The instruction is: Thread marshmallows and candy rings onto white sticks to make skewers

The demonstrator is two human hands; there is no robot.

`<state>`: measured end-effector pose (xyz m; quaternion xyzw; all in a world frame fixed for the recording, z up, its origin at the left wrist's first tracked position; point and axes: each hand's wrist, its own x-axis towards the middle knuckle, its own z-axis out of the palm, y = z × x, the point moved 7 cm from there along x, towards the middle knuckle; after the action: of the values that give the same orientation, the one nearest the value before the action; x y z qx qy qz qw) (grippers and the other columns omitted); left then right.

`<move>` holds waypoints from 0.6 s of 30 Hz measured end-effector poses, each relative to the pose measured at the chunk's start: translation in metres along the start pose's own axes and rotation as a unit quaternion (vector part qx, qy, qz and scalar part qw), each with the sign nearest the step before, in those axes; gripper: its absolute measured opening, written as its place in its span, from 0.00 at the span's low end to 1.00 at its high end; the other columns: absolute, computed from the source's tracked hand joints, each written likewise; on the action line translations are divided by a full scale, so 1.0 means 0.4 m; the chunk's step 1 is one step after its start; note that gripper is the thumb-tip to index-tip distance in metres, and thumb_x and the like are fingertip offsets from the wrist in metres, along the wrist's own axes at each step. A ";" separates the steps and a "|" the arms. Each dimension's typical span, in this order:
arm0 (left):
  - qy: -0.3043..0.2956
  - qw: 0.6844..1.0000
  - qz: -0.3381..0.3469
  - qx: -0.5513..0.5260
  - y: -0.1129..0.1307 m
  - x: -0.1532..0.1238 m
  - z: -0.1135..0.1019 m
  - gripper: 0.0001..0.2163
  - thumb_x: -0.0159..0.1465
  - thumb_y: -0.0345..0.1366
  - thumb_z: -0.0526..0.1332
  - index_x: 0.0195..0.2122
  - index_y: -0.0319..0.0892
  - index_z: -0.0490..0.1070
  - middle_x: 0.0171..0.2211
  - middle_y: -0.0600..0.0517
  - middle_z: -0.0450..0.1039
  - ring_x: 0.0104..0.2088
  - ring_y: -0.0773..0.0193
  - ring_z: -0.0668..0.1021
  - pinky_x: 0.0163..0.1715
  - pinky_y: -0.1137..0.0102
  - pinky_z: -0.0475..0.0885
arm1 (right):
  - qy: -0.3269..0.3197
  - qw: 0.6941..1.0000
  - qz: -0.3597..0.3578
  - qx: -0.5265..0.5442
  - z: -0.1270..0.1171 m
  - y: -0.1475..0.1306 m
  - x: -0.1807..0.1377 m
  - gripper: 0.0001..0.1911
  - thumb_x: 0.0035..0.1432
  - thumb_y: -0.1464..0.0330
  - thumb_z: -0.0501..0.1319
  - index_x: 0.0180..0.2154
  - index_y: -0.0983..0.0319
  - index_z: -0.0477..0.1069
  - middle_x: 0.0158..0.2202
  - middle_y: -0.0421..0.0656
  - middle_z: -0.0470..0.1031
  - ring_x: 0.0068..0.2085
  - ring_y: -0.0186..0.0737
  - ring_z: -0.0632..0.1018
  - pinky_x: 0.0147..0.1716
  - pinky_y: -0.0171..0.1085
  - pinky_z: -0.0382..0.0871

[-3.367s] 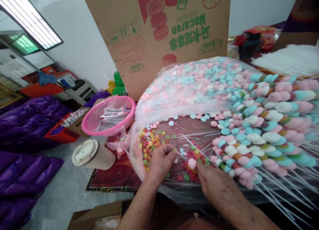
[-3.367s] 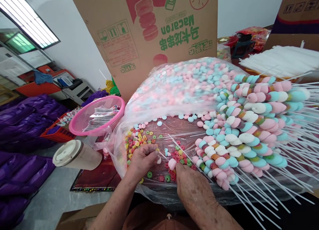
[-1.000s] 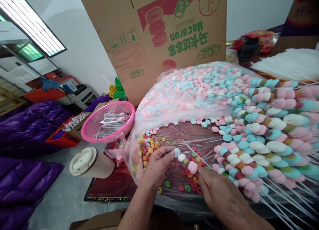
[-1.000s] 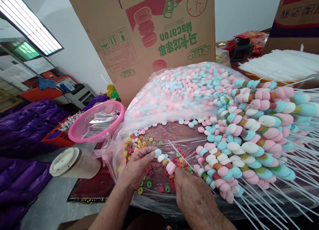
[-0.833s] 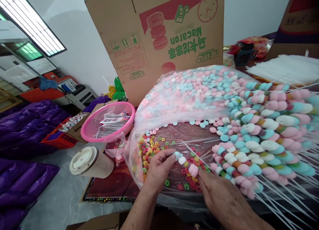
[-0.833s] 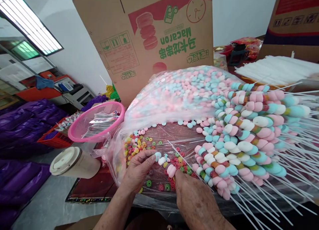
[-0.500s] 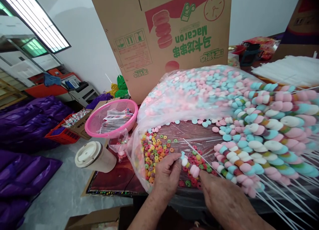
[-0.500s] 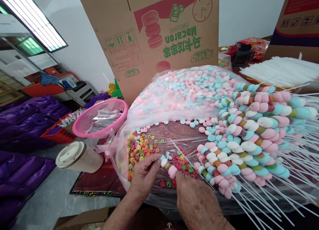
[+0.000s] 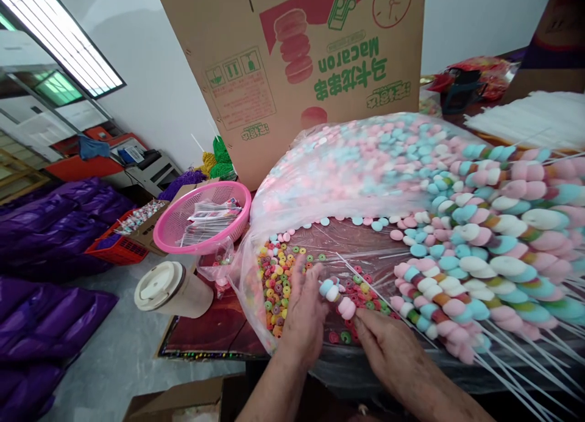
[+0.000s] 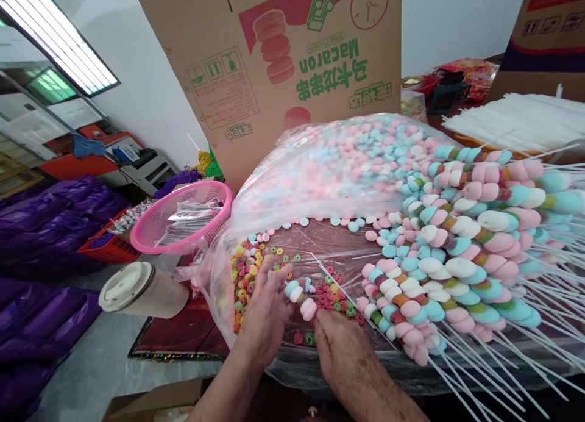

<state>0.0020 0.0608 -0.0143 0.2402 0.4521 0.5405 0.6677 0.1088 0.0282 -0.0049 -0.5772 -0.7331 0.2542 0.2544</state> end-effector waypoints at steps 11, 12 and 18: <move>0.022 0.981 -0.088 -0.173 -0.110 0.006 0.048 0.12 0.52 0.42 0.62 0.26 0.39 0.64 0.21 0.54 0.67 0.20 0.71 0.70 0.20 0.75 0.63 | -0.082 0.995 0.059 0.004 0.060 0.071 -0.052 0.20 0.60 0.68 0.38 0.37 0.62 0.67 0.32 0.48 0.77 0.33 0.42 0.78 0.28 0.36 0.67; 0.018 0.982 -0.078 -0.170 -0.117 0.001 0.052 0.13 0.53 0.43 0.61 0.24 0.38 0.64 0.20 0.54 0.67 0.20 0.71 0.70 0.22 0.74 0.64 | -0.075 0.996 0.057 -0.008 0.063 0.068 -0.050 0.20 0.59 0.68 0.38 0.37 0.62 0.68 0.33 0.49 0.77 0.34 0.43 0.78 0.29 0.36 0.67; -0.011 0.994 -0.063 -0.085 -0.121 -0.014 0.061 0.12 0.55 0.43 0.59 0.26 0.38 0.65 0.20 0.54 0.66 0.22 0.70 0.69 0.29 0.72 0.66 | -0.042 0.998 0.043 -0.032 0.049 0.039 -0.017 0.20 0.58 0.70 0.39 0.33 0.62 0.68 0.32 0.50 0.77 0.33 0.42 0.78 0.27 0.34 0.66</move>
<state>0.0474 0.0453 -0.0400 0.1588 0.4115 0.5311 0.7235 0.1083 0.0232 -0.0304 -0.6046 -0.7255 0.2654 0.1941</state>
